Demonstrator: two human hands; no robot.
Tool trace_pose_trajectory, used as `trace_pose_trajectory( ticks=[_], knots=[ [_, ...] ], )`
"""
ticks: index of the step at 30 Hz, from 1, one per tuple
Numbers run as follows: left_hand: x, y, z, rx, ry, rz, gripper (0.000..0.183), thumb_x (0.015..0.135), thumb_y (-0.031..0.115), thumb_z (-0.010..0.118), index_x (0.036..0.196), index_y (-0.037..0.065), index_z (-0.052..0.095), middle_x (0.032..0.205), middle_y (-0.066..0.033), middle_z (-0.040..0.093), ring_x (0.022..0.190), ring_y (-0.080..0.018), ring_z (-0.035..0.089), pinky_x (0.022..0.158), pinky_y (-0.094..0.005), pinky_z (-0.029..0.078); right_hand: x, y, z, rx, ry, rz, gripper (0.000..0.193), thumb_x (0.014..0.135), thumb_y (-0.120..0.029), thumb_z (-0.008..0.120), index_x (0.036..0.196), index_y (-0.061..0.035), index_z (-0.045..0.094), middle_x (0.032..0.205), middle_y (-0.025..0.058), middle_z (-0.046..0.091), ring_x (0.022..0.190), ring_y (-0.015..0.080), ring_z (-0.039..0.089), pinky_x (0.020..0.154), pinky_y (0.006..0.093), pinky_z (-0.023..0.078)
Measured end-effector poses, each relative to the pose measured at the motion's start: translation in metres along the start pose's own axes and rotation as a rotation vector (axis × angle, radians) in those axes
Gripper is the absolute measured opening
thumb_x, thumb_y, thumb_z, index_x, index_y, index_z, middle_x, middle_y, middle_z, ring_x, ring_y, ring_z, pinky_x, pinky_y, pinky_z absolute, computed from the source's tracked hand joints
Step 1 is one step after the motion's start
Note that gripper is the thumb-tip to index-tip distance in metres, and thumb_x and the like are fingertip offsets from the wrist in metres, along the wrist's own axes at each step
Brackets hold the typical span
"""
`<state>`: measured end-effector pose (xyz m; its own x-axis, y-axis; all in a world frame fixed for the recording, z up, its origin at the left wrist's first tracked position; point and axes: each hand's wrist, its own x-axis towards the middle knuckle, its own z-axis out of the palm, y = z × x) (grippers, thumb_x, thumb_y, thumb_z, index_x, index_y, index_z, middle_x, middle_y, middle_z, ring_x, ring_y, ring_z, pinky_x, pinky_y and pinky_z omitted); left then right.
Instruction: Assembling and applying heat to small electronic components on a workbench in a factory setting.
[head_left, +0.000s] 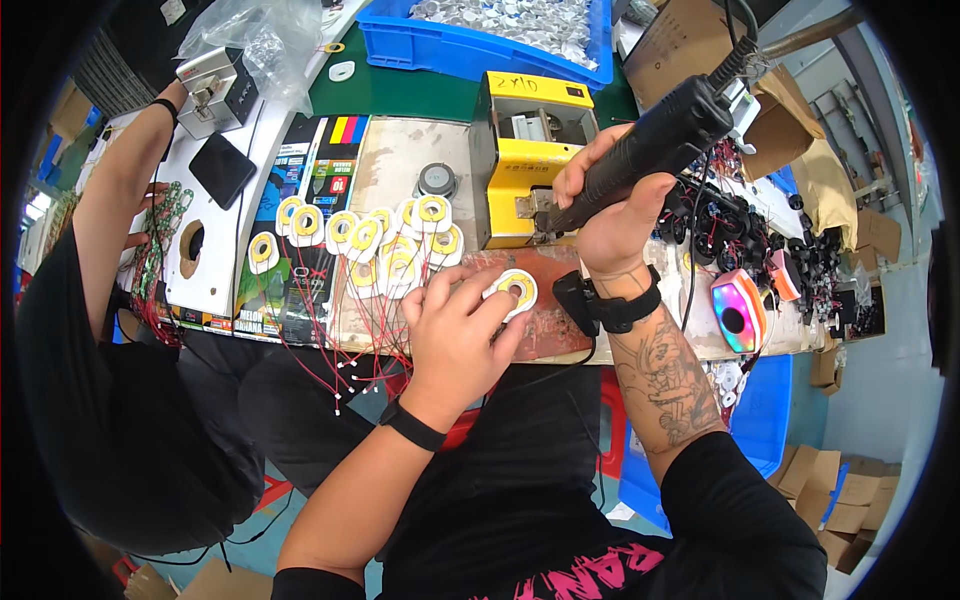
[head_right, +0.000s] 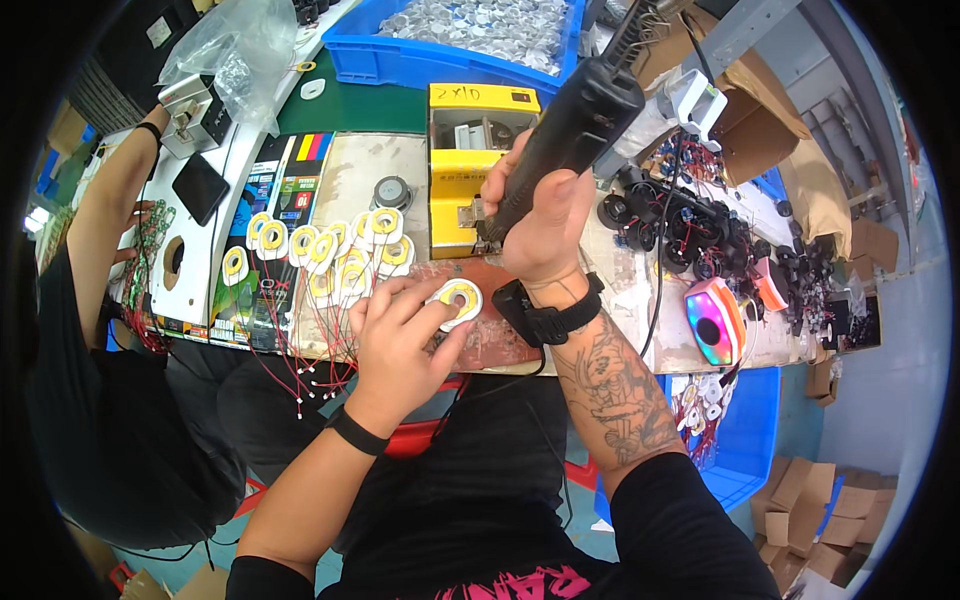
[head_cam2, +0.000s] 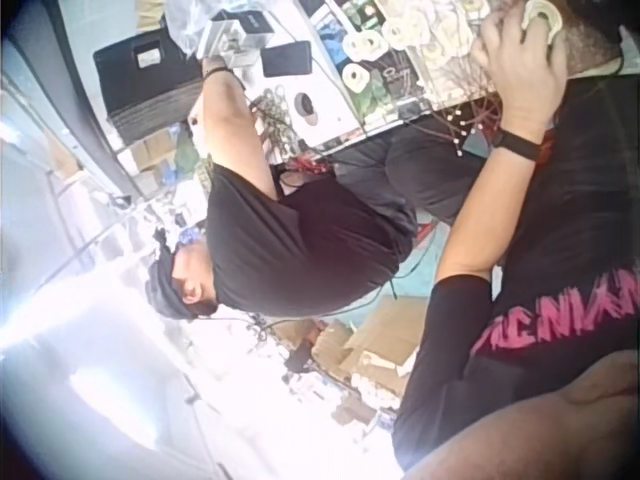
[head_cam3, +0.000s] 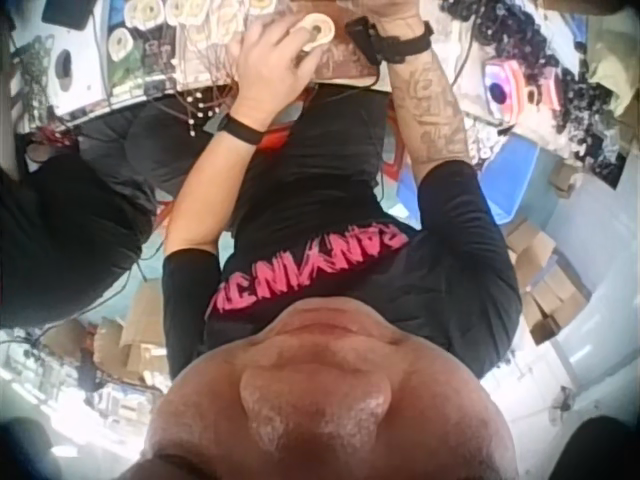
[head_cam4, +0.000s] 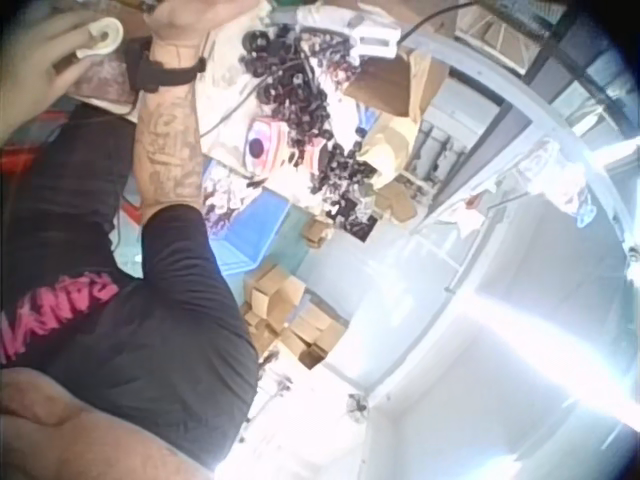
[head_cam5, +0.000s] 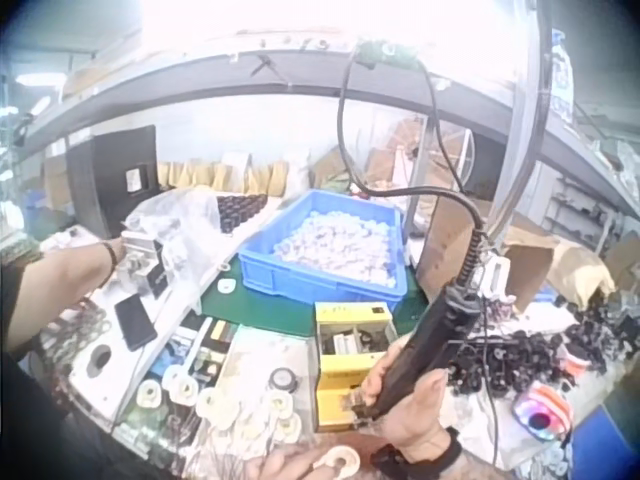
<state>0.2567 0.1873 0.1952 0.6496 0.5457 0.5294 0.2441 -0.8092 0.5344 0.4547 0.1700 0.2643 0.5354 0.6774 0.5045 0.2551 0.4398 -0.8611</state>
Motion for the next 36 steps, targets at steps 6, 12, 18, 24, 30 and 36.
trace_pose_trajectory(
  ticks=[6, 12, 18, 24, 30, 36],
  knots=[
    [0.001, 0.000, -0.001, -0.014, 0.011, -0.035, 0.024, 0.077, 0.024, 0.085, 0.095, 0.014, 0.073, 0.120, -0.0011, 0.072, 0.110, -0.0263, 0.060, 0.094, -0.0427, 0.036, -0.021, -0.021, 0.009, 0.224, 0.029, 0.093, 0.094, 0.080, -0.097, 0.039, 0.106, -0.0059, 0.044, 0.071, 0.0094, 0.053, 0.060, 0.0196, 0.052, 0.059, 0.0331, 0.046],
    [0.004, 0.005, -0.006, -0.092, 0.001, -0.122, 0.044, 0.075, 0.024, 0.086, 0.113, 0.011, 0.068, 0.111, -0.0045, 0.072, 0.111, -0.0283, 0.061, 0.093, -0.0445, 0.036, -0.046, -0.032, 0.031, 0.322, 0.006, 0.169, 0.097, 0.077, -0.098, 0.042, 0.106, -0.0054, 0.044, 0.074, 0.0094, 0.054, 0.063, 0.0190, 0.053, 0.062, 0.0333, 0.048],
    [0.003, 0.005, -0.005, -0.080, -0.009, -0.117, 0.051, 0.074, 0.025, 0.087, 0.120, 0.013, 0.068, 0.112, -0.0031, 0.073, 0.112, -0.0274, 0.062, 0.092, -0.0443, 0.036, -0.051, -0.031, 0.033, 0.261, -0.016, 0.228, 0.098, 0.076, -0.098, 0.045, 0.107, -0.0051, 0.044, 0.075, 0.0096, 0.054, 0.064, 0.0187, 0.053, 0.064, 0.0328, 0.049],
    [0.001, 0.001, -0.001, -0.024, 0.002, -0.063, 0.051, 0.074, 0.025, 0.087, 0.121, 0.016, 0.070, 0.116, -0.0001, 0.074, 0.112, -0.0248, 0.062, 0.093, -0.0422, 0.036, -0.050, -0.025, 0.027, 0.324, -0.066, 0.205, 0.096, 0.077, -0.096, 0.045, 0.108, -0.0055, 0.043, 0.076, 0.0101, 0.055, 0.065, 0.0192, 0.054, 0.065, 0.0330, 0.049],
    [0.000, 0.001, -0.001, -0.028, 0.006, -0.070, 0.051, 0.074, 0.024, 0.087, 0.121, 0.015, 0.070, 0.116, 0.0002, 0.074, 0.112, -0.0244, 0.062, 0.093, -0.0420, 0.035, -0.049, -0.024, 0.029, 0.309, -0.055, 0.176, 0.095, 0.079, -0.096, 0.043, 0.108, -0.0052, 0.043, 0.076, 0.0101, 0.055, 0.065, 0.0194, 0.055, 0.064, 0.0334, 0.049],
    [0.002, 0.004, -0.004, -0.062, -0.006, -0.112, 0.052, 0.072, 0.023, 0.088, 0.119, 0.013, 0.068, 0.111, -0.0012, 0.074, 0.112, -0.0259, 0.062, 0.093, -0.0430, 0.035, -0.050, -0.029, 0.033, 0.247, -0.037, 0.187, 0.097, 0.078, -0.097, 0.042, 0.108, -0.0048, 0.043, 0.076, 0.0096, 0.055, 0.065, 0.0187, 0.054, 0.064, 0.0331, 0.049]
  ],
)
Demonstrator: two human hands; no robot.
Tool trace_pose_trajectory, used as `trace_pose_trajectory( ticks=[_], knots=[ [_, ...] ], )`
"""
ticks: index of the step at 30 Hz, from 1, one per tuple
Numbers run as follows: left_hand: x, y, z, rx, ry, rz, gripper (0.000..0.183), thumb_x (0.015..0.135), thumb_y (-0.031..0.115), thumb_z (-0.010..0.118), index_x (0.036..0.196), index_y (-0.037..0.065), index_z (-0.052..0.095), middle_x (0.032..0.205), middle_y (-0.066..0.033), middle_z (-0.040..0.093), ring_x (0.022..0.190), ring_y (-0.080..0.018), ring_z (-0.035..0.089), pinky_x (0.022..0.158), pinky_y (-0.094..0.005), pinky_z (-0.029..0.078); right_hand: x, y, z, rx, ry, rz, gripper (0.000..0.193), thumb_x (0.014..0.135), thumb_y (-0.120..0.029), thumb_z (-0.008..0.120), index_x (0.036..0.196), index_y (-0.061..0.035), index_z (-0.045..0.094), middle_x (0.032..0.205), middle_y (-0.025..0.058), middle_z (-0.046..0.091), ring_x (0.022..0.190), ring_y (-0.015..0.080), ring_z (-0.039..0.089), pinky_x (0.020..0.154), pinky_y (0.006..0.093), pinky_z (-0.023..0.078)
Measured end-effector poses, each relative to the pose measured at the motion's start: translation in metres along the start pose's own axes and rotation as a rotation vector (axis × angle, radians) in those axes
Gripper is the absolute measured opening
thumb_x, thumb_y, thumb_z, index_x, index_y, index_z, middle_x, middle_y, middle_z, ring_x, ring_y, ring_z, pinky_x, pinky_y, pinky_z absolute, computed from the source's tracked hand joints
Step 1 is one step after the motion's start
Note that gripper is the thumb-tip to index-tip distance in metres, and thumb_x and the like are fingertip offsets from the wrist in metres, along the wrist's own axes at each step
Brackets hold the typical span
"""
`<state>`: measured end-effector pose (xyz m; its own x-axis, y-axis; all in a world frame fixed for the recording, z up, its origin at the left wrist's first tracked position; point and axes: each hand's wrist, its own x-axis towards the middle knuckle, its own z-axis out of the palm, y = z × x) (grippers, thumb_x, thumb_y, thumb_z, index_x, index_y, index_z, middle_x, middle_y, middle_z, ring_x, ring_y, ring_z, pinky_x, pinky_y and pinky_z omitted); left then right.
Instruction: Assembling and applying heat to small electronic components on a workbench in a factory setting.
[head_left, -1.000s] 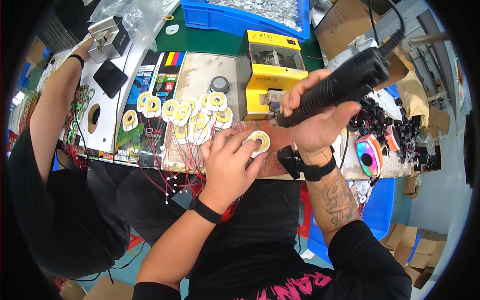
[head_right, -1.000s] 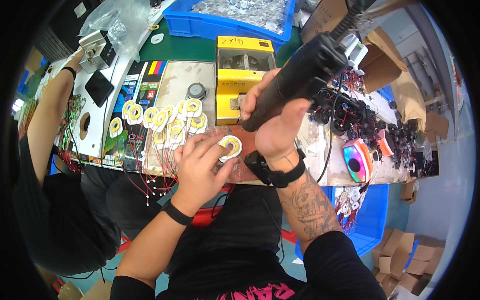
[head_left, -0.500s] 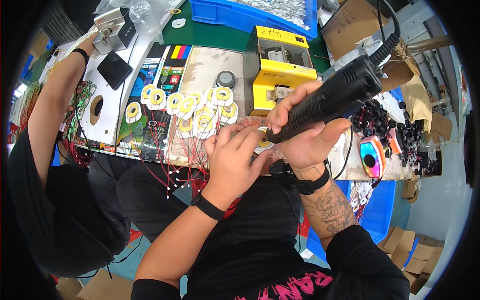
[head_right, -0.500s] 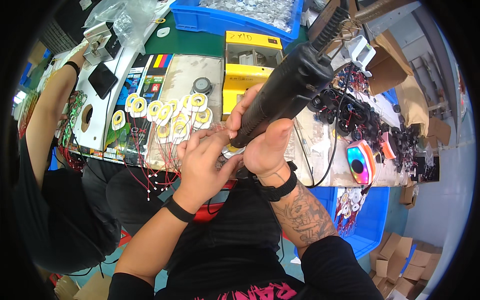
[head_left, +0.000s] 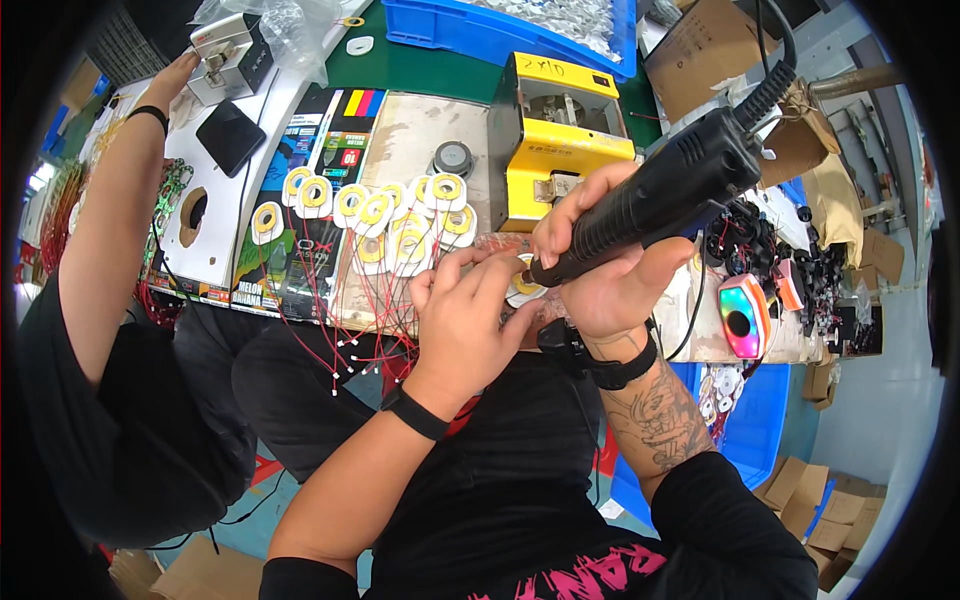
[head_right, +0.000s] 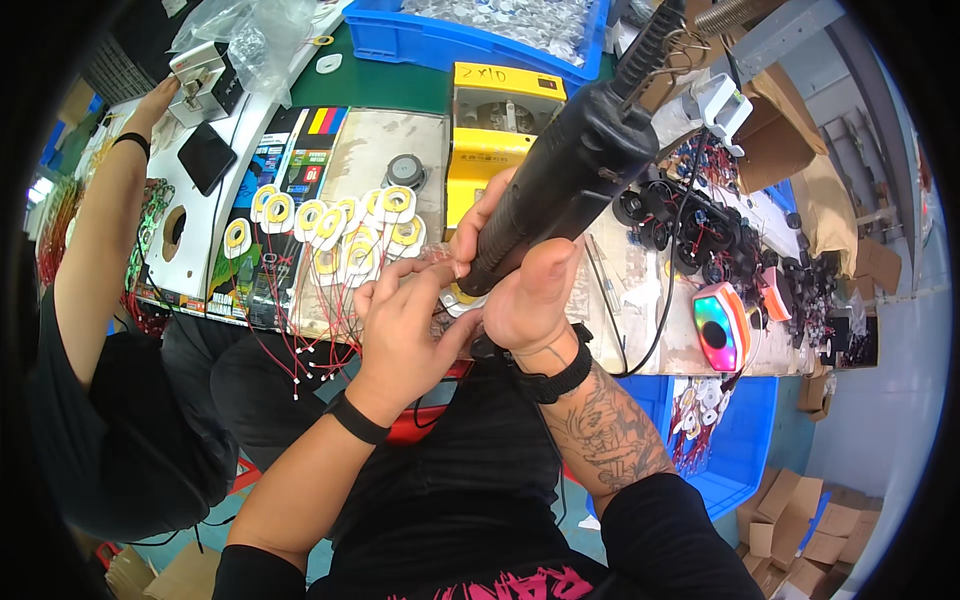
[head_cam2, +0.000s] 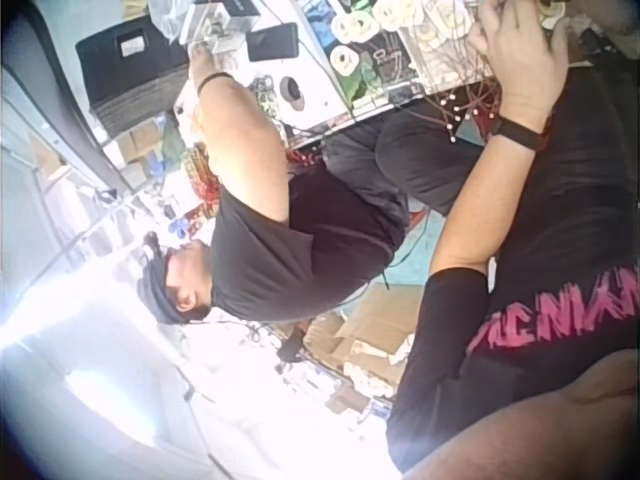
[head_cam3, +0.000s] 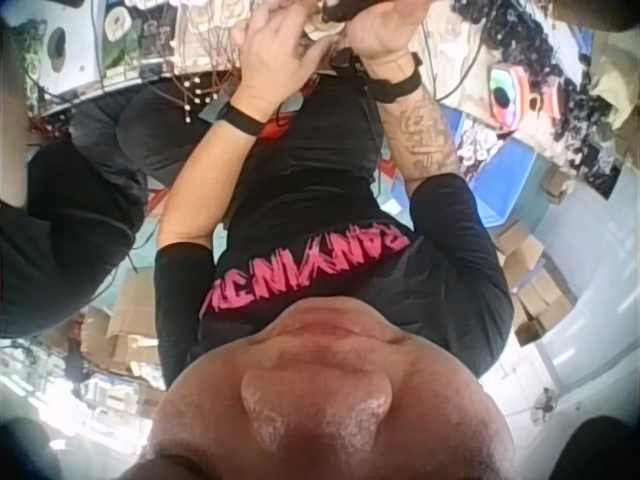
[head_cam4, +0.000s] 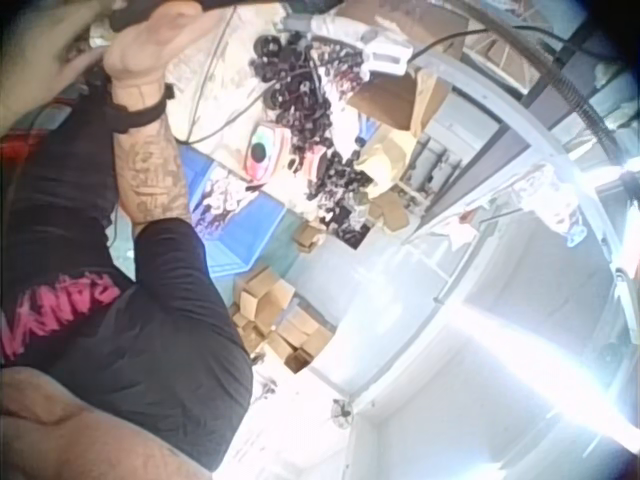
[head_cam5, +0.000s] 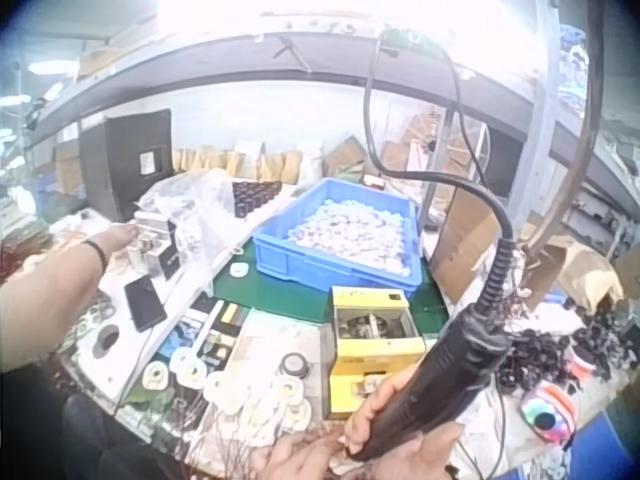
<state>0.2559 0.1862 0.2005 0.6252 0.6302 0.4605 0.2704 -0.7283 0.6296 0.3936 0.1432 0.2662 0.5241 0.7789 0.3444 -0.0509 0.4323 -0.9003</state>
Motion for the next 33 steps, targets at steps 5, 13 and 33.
trace_pose_trajectory(
  ticks=[5, 13, 33],
  knots=[
    [0.000, 0.000, -0.001, -0.014, -0.014, -0.012, 0.056, 0.070, 0.022, 0.088, 0.121, 0.012, 0.066, 0.108, -0.0029, 0.073, 0.113, -0.0271, 0.061, 0.093, -0.0442, 0.035, 0.000, 0.001, 0.000, -0.043, -0.033, 0.046, 0.098, 0.076, -0.098, 0.043, 0.108, -0.0058, 0.043, 0.076, 0.0092, 0.054, 0.065, 0.0181, 0.054, 0.064, 0.0324, 0.048],
    [-0.003, -0.001, 0.002, -0.005, 0.012, -0.001, 0.057, 0.070, 0.021, 0.087, 0.120, 0.008, 0.064, 0.108, -0.0038, 0.073, 0.113, -0.0275, 0.061, 0.093, -0.0448, 0.035, -0.002, 0.004, 0.003, -0.091, -0.043, 0.048, 0.098, 0.074, -0.099, 0.045, 0.108, -0.0070, 0.042, 0.077, 0.0084, 0.054, 0.066, 0.0176, 0.054, 0.064, 0.0316, 0.048],
    [-0.001, -0.001, 0.001, 0.023, -0.026, -0.054, 0.051, 0.076, 0.031, 0.085, 0.117, 0.009, 0.064, 0.102, -0.0044, 0.073, 0.117, -0.0247, 0.059, 0.092, -0.0491, 0.035, -0.009, 0.011, 0.009, -0.102, -0.090, 0.049, 0.103, 0.070, -0.093, 0.061, 0.113, 0.0003, 0.050, 0.080, 0.0041, 0.058, 0.071, 0.0116, 0.057, 0.061, 0.0262, 0.047]
  ],
)
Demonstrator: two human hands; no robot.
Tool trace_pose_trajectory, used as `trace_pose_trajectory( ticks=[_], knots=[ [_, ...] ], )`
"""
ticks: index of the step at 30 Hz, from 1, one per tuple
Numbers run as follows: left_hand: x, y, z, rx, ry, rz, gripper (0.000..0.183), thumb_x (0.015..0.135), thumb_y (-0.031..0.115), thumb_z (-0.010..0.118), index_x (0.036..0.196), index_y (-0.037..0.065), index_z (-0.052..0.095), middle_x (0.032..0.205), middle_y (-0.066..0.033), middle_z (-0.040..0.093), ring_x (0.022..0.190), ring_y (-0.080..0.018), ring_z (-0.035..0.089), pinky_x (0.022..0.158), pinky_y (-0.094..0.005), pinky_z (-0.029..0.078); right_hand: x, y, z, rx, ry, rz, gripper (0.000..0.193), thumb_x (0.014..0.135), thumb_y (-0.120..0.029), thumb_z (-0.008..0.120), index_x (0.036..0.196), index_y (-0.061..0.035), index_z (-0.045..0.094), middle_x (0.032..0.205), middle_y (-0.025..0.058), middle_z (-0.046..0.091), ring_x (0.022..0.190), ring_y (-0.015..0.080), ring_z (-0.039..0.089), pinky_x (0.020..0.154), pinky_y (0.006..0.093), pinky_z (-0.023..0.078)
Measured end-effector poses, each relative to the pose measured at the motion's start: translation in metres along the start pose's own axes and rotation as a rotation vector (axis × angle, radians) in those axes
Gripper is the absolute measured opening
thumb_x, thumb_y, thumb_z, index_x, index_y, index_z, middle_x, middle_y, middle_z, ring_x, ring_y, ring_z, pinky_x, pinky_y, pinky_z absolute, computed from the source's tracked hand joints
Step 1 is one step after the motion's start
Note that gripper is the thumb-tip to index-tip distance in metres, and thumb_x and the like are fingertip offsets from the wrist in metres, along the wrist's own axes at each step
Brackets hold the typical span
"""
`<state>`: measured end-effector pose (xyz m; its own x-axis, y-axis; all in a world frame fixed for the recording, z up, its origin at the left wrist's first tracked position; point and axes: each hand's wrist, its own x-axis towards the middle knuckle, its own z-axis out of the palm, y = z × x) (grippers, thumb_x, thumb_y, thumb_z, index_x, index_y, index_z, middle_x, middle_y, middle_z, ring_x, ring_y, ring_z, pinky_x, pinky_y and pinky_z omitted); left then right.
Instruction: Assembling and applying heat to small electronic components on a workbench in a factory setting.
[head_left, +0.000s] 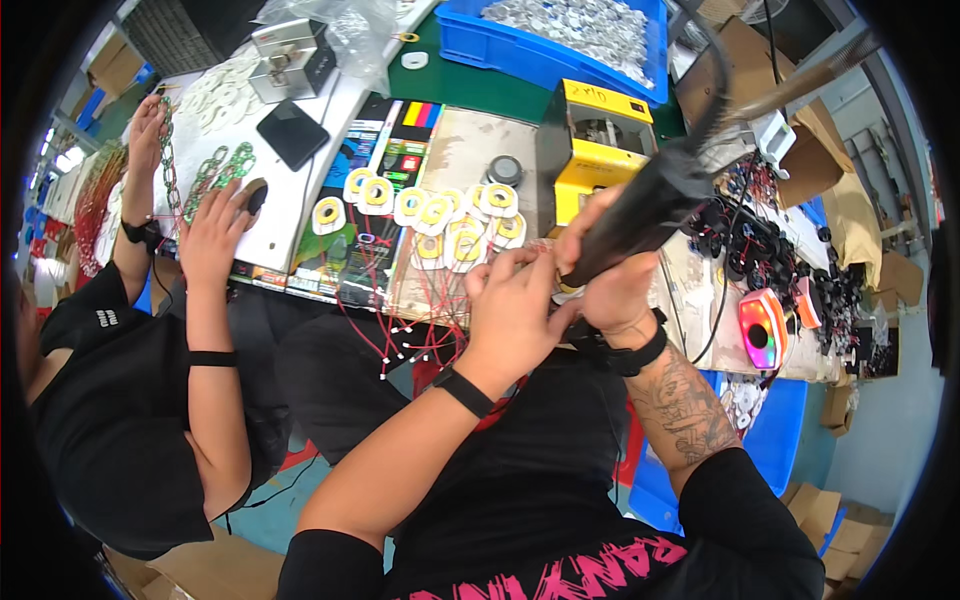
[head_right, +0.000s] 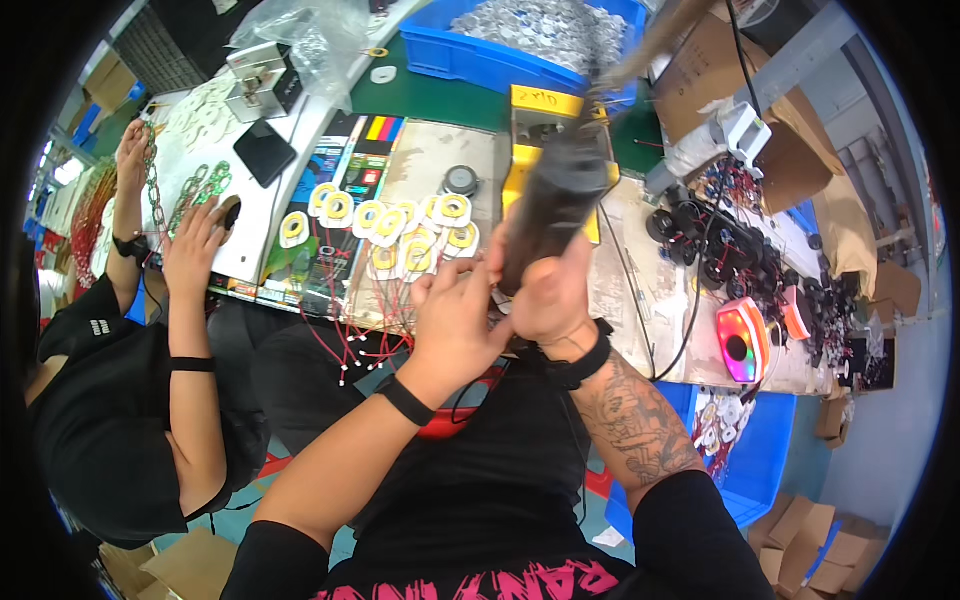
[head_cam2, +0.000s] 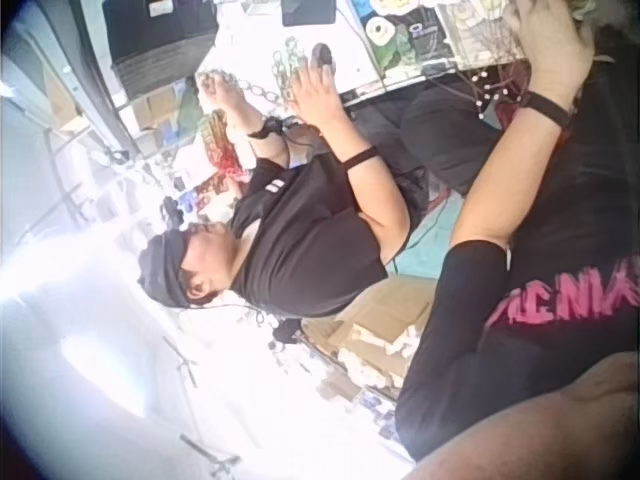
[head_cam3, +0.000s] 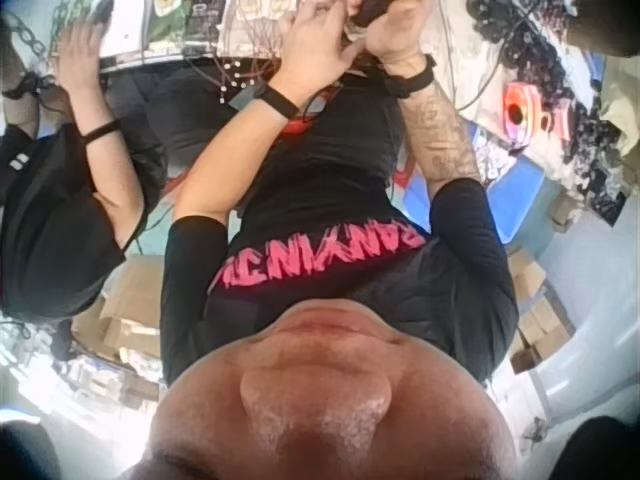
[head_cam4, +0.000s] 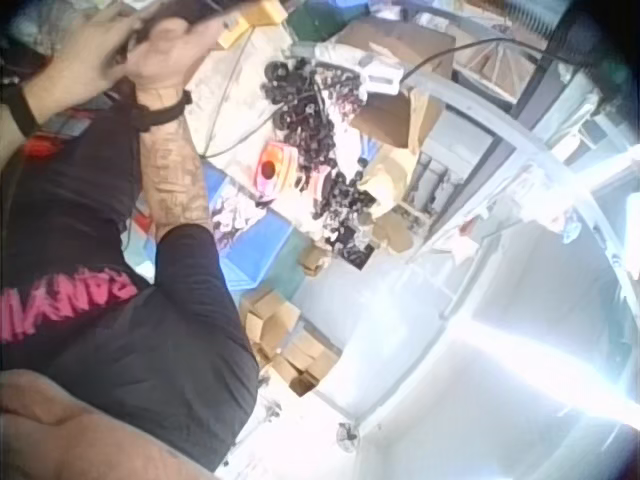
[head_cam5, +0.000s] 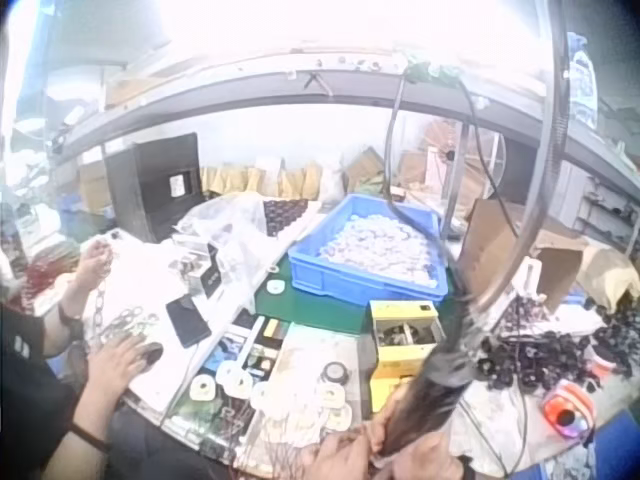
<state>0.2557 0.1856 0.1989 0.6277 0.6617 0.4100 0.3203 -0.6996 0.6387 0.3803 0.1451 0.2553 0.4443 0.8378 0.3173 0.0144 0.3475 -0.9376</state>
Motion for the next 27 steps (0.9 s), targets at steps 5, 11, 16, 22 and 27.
trace_pose_trajectory(
  ticks=[5, 11, 16, 22, 27],
  knots=[
    [0.009, 0.009, -0.023, -0.009, 0.070, 0.017, 0.043, 0.076, 0.030, 0.087, 0.112, 0.016, 0.069, 0.104, -0.0032, 0.072, 0.110, -0.0259, 0.062, 0.093, -0.0470, 0.035, 0.007, -0.042, -0.022, 0.287, 0.081, -0.297, 0.097, 0.074, -0.097, 0.048, 0.114, -0.0079, 0.047, 0.086, 0.0050, 0.055, 0.066, 0.0176, 0.058, 0.059, 0.0329, 0.049],
    [0.042, -0.028, -0.064, 0.216, 0.123, -0.202, 0.034, 0.080, 0.036, 0.085, 0.102, 0.014, 0.072, 0.103, -0.0073, 0.072, 0.107, -0.0278, 0.065, 0.094, -0.0463, 0.040, 0.048, -0.032, -0.053, 0.102, 0.170, -0.305, 0.091, 0.079, -0.089, 0.056, 0.115, -0.0058, 0.051, 0.081, 0.0045, 0.057, 0.069, 0.0160, 0.058, 0.060, 0.0301, 0.048],
    [0.055, -0.048, -0.055, 0.310, 0.022, -0.299, 0.033, 0.083, 0.038, 0.082, 0.102, 0.014, 0.073, 0.111, -0.0079, 0.073, 0.109, -0.0284, 0.065, 0.096, -0.0469, 0.038, 0.061, -0.004, -0.057, 0.066, 0.133, -0.329, 0.089, 0.083, -0.085, 0.057, 0.108, 0.0004, 0.053, 0.074, 0.0075, 0.058, 0.063, 0.0147, 0.057, 0.056, 0.0273, 0.046],
    [0.032, -0.008, -0.032, 0.109, 0.127, 0.035, 0.027, 0.081, 0.029, 0.083, 0.101, 0.015, 0.074, 0.125, -0.0090, 0.071, 0.120, -0.0294, 0.062, 0.099, -0.0455, 0.038, 0.055, 0.009, -0.059, 0.042, 0.134, -0.273, 0.089, 0.082, -0.085, 0.058, 0.107, 0.0000, 0.052, 0.073, 0.0067, 0.057, 0.063, 0.0141, 0.057, 0.056, 0.0269, 0.046],
    [0.008, 0.006, -0.008, 0.079, 0.022, 0.172, 0.023, 0.077, 0.023, 0.084, 0.098, 0.017, 0.076, 0.123, -0.0008, 0.072, 0.114, -0.0254, 0.061, 0.097, -0.0412, 0.036, 0.045, 0.001, -0.055, 0.001, 0.157, -0.161, 0.092, 0.078, -0.095, 0.045, 0.106, -0.0074, 0.045, 0.071, 0.0063, 0.051, 0.061, 0.0168, 0.052, 0.058, 0.0307, 0.046]
  ],
)
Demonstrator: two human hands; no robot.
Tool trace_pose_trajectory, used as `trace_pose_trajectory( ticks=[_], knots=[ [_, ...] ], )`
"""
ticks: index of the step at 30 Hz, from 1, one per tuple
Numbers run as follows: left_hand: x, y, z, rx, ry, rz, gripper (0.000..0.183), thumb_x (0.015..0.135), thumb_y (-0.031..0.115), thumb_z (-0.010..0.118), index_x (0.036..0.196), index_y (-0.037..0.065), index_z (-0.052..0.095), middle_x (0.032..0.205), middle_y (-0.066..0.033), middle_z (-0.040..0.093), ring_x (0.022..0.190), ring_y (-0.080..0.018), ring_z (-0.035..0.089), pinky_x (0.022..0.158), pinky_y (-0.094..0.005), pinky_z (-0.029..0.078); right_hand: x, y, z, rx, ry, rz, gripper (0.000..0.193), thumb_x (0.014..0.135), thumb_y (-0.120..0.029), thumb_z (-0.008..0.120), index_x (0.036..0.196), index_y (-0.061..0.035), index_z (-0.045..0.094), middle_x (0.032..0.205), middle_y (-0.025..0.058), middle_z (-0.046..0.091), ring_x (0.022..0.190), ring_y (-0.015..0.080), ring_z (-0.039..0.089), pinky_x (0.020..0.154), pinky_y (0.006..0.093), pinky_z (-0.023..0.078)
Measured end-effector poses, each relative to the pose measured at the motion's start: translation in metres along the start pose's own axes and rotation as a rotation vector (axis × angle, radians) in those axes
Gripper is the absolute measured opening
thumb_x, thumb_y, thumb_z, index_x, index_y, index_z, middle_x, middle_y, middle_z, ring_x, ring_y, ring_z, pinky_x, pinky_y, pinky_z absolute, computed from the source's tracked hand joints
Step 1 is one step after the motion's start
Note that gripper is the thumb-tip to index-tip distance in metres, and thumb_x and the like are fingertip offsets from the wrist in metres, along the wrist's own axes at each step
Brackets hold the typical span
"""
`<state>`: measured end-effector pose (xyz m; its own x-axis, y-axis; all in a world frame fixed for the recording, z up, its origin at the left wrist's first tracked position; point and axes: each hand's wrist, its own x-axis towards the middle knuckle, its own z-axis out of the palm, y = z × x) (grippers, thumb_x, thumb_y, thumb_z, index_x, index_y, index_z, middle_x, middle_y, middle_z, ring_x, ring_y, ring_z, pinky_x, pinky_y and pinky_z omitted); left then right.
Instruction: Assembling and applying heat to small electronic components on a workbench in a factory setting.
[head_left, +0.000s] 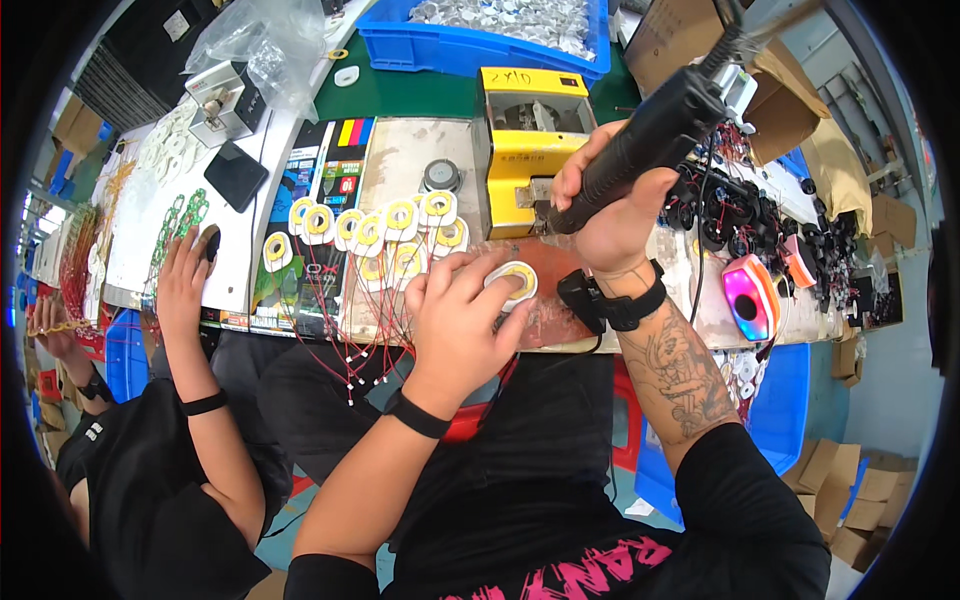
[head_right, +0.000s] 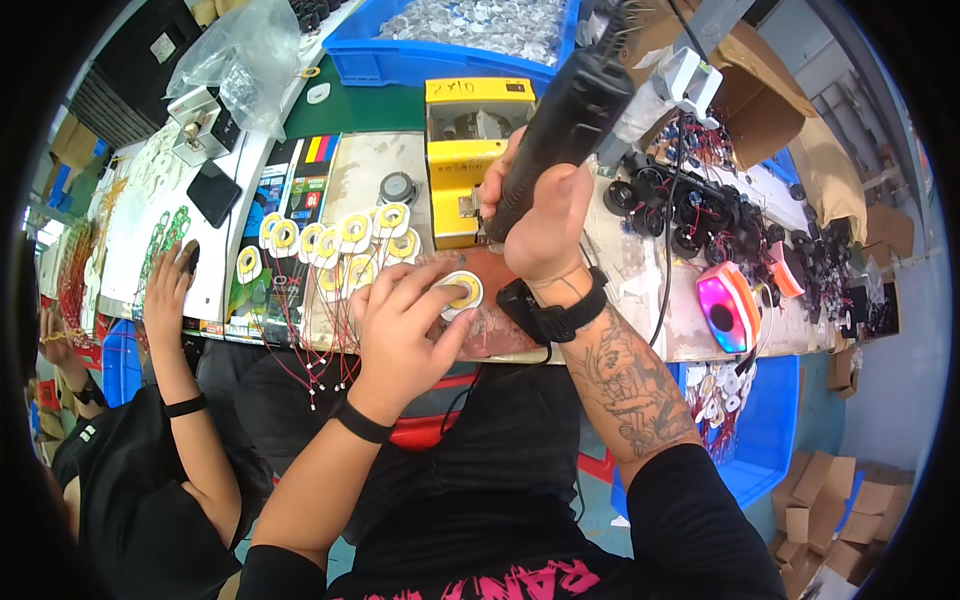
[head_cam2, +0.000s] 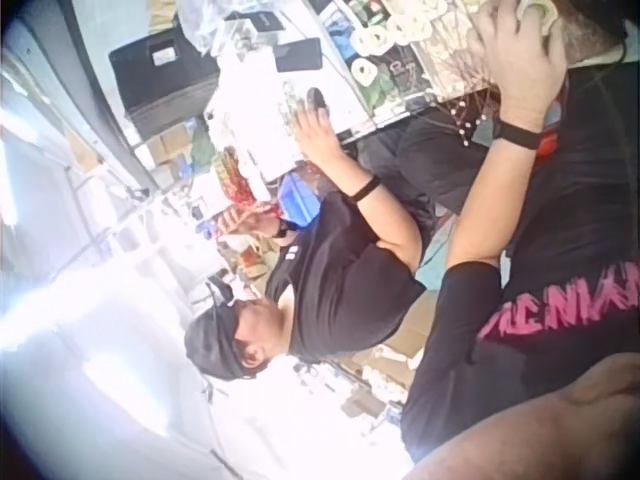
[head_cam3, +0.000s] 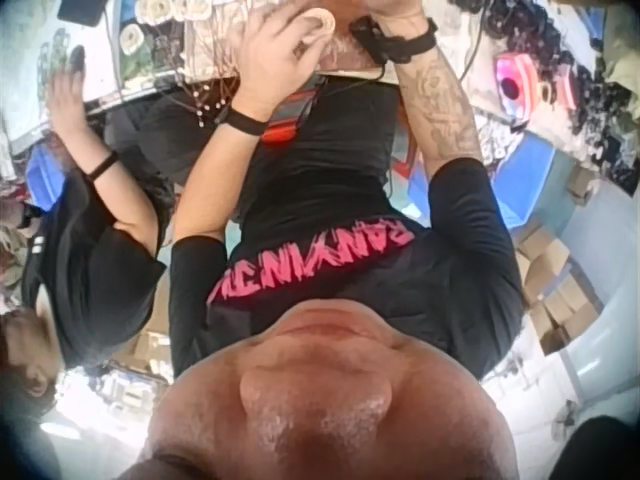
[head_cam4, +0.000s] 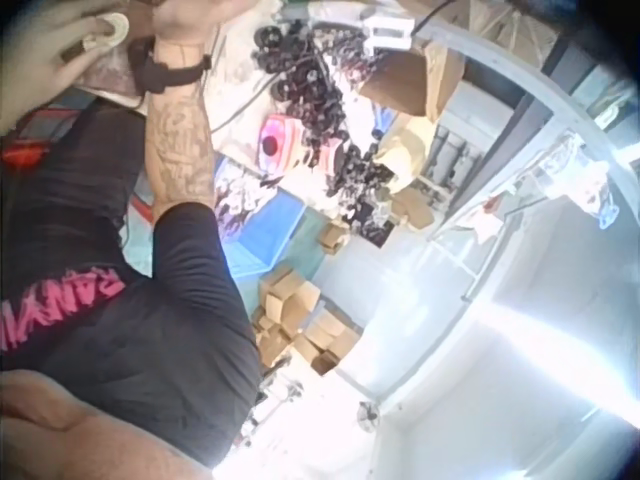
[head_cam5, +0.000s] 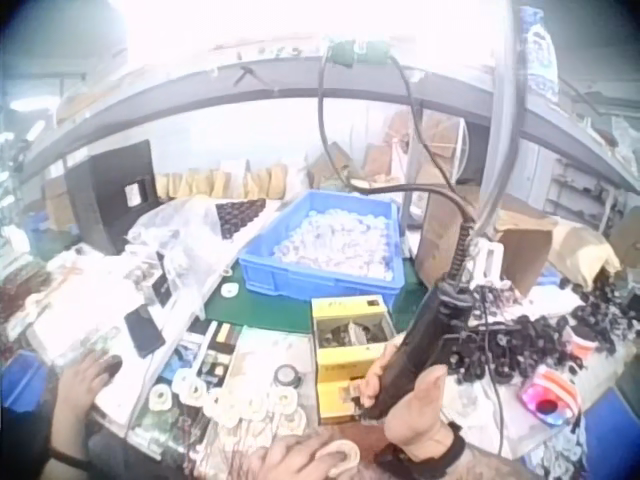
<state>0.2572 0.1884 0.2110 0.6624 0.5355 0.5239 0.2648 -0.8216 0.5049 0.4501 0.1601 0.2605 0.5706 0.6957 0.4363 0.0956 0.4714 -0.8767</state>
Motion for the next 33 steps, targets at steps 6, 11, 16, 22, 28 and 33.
trace_pose_trajectory(
  ticks=[6, 11, 16, 22, 28, 33],
  knots=[
    [-0.009, -0.009, 0.013, 0.004, 0.020, 0.004, 0.019, 0.078, 0.026, 0.082, 0.095, 0.018, 0.076, 0.118, 0.0022, 0.072, 0.116, -0.0235, 0.059, 0.095, -0.0456, 0.034, -0.026, -0.013, 0.009, 0.046, -0.042, 0.058, 0.093, 0.080, -0.096, 0.039, 0.109, -0.0079, 0.045, 0.075, 0.0074, 0.054, 0.063, 0.0167, 0.053, 0.061, 0.0310, 0.048],
    [-0.008, -0.005, 0.010, 0.009, 0.017, -0.001, 0.020, 0.078, 0.025, 0.083, 0.095, 0.018, 0.077, 0.119, 0.0022, 0.073, 0.114, -0.0236, 0.060, 0.094, -0.0442, 0.035, -0.034, -0.002, 0.014, 0.128, 0.001, 0.078, 0.094, 0.080, -0.090, 0.056, 0.110, -0.0012, 0.051, 0.073, 0.0072, 0.057, 0.063, 0.0123, 0.055, 0.057, 0.0255, 0.047],
    [-0.009, -0.004, 0.006, 0.000, 0.022, -0.023, 0.023, 0.077, 0.024, 0.084, 0.098, 0.017, 0.078, 0.119, 0.0016, 0.073, 0.116, -0.0236, 0.061, 0.095, -0.0423, 0.035, -0.038, -0.008, 0.012, 0.118, -0.052, 0.138, 0.092, 0.080, -0.094, 0.045, 0.110, -0.0069, 0.045, 0.075, 0.0083, 0.055, 0.064, 0.0171, 0.054, 0.062, 0.0317, 0.048],
    [-0.001, 0.003, -0.008, -0.098, 0.069, -0.085, 0.029, 0.075, 0.026, 0.085, 0.102, 0.017, 0.077, 0.125, -0.0001, 0.072, 0.118, -0.0247, 0.059, 0.098, -0.0413, 0.034, -0.040, -0.032, 0.020, 0.273, -0.060, 0.163, 0.097, 0.077, -0.097, 0.043, 0.109, -0.0057, 0.045, 0.075, 0.0101, 0.057, 0.064, 0.0201, 0.056, 0.063, 0.0347, 0.048],
    [0.004, 0.002, -0.007, -0.104, 0.103, 0.040, 0.023, 0.071, 0.018, 0.086, 0.092, 0.015, 0.076, 0.122, 0.0026, 0.072, 0.116, -0.0255, 0.060, 0.096, -0.0420, 0.034, -0.039, -0.047, 0.030, 0.338, -0.079, 0.118, 0.100, 0.073, -0.100, 0.042, 0.107, -0.0057, 0.045, 0.075, 0.0096, 0.057, 0.064, 0.0193, 0.056, 0.063, 0.0340, 0.048],
    [0.004, 0.010, -0.007, -0.139, 0.125, -0.022, 0.014, 0.073, 0.017, 0.084, 0.084, 0.016, 0.076, 0.110, 0.0057, 0.073, 0.114, -0.0233, 0.061, 0.094, -0.0424, 0.034, -0.045, -0.051, 0.032, 0.201, -0.064, 0.099, 0.100, 0.072, -0.100, 0.044, 0.105, -0.0058, 0.044, 0.074, 0.0097, 0.056, 0.064, 0.0191, 0.055, 0.063, 0.0332, 0.049]
  ],
)
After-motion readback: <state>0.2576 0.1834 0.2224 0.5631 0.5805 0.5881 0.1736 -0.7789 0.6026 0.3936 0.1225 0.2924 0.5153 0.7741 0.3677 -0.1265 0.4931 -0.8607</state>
